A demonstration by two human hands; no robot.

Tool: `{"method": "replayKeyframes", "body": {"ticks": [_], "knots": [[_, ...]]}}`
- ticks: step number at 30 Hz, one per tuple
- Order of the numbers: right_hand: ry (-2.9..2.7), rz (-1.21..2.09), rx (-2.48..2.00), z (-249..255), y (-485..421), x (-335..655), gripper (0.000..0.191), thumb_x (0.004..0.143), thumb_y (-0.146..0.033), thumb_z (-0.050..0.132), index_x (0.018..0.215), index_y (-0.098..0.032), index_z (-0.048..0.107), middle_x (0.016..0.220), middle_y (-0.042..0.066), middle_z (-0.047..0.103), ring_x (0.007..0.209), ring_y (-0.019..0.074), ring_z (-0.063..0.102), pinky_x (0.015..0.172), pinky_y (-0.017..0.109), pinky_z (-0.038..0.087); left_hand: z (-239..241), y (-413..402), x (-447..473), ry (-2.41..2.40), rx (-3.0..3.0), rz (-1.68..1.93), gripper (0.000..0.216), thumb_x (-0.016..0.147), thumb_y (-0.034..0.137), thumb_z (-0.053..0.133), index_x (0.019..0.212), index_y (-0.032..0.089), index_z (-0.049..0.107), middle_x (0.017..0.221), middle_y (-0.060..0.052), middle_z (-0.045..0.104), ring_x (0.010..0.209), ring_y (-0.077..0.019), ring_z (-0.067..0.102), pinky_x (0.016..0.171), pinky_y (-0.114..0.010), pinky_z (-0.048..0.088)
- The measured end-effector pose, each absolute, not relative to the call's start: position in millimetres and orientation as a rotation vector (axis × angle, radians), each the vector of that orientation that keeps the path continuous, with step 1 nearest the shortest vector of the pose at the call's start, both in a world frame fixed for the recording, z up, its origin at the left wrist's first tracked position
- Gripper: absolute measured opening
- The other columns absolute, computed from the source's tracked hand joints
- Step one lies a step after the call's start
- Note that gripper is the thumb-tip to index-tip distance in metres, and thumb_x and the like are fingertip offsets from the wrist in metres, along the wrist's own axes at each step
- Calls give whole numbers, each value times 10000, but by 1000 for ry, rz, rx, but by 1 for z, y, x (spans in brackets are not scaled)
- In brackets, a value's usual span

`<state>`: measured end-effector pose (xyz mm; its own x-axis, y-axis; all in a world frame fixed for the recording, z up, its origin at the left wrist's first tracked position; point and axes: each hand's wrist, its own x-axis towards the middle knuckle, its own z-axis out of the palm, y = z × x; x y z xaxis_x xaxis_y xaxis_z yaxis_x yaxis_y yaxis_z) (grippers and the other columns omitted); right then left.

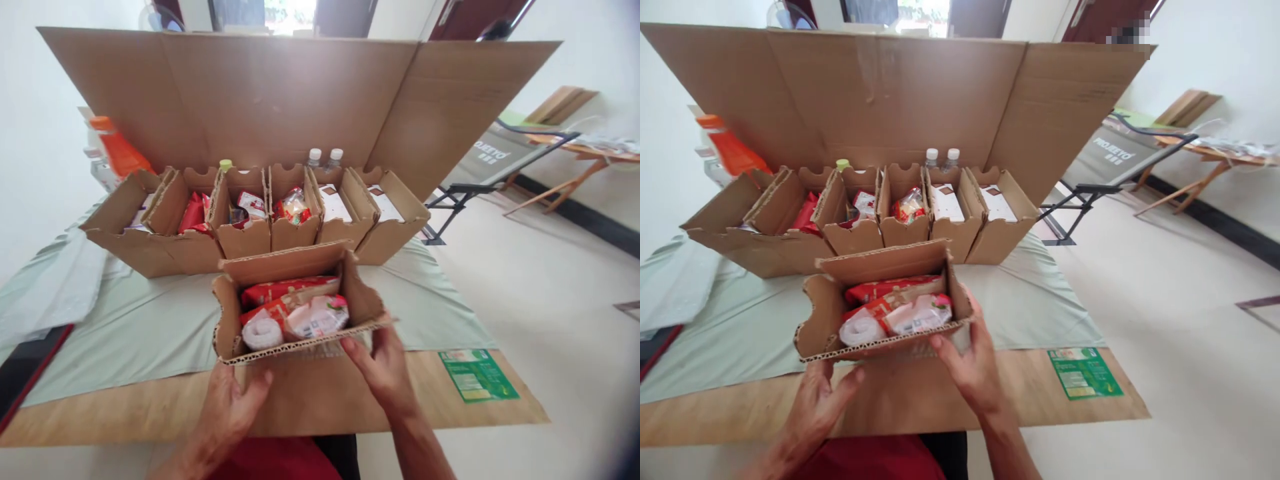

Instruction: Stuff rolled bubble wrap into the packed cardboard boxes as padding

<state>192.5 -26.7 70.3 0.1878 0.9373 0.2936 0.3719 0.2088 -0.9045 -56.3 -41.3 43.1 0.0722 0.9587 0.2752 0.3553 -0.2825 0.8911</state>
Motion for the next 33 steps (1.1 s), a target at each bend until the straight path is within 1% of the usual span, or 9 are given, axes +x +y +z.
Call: {"method": "replayKeyframes", "body": {"ticks": [6,9,13,15,19,21,24,26,33], "knots": [[-1170,498,-1400,52,6,243,738,1011,-695,237,1581,-250,386,1506,98,557,1481,277,437,1220,518,366,38,-47,-12,1203,1786,1073,950,914,234,623,1658,224,32,1680,-186,301,1537,-404,320,1196,-626,392],[-1044,370,-1417,53,10,300,790,972,-768,253,1569,-272,402,1512,86,550,1495,277,411,1225,528,348,39,-54,39,933,1927,941,1152,839,172,678,1638,227,-150,1736,-204,26,1572,-444,144,1200,-670,341],[-978,403,-1363,70,16,355,833,907,-825,375,1561,-310,400,1590,65,479,1494,275,416,1187,502,406,40,-64,102,687,1989,770,1276,732,93,723,1634,226,-170,1700,-192,-199,1559,-456,-21,1201,-686,318],[-929,485,-1364,78,9,367,811,924,-805,354,1575,-323,379,1580,65,499,1458,286,474,1138,498,469,38,-66,117,541,1981,655,1212,725,82,707,1657,207,-57,1712,-204,-121,1568,-431,62,1199,-632,365],[-795,517,-1405,61,-40,375,773,966,-760,226,1560,-311,431,1592,71,490,1435,314,505,1068,476,542,25,-54,107,464,1977,693,850,761,77,620,1569,224,402,1717,-174,201,1542,-349,328,1184,-539,433],[-788,470,-1443,34,-70,373,756,929,-764,367,1507,-297,506,1559,89,528,1412,345,527,1032,491,566,14,-39,90,649,2010,813,690,799,84,575,1473,225,531,1689,-168,295,1521,-331,383,1166,-554,450],[-887,453,-1629,-8,-97,362,709,692,-677,779,1258,-258,692,1258,136,738,1181,411,686,902,539,614,-3,-16,67,901,2107,888,541,840,87,535,1358,217,622,1619,-180,421,1459,-320,476,1117,-578,489],[-913,461,-1756,-23,-97,353,584,587,-564,894,1054,-244,749,1040,132,792,1010,406,737,823,529,628,-13,-6,59,964,2202,909,503,830,77,543,1304,208,651,1596,-183,453,1451,-330,481,1107,-591,494],[-866,334,-1718,-10,-52,386,443,763,-575,759,1031,-235,664,1000,87,762,931,300,717,869,483,587,-37,-8,59,993,2425,894,432,814,81,548,1199,199,704,1530,-180,540,1448,-348,485,1091,-573,529]]}}
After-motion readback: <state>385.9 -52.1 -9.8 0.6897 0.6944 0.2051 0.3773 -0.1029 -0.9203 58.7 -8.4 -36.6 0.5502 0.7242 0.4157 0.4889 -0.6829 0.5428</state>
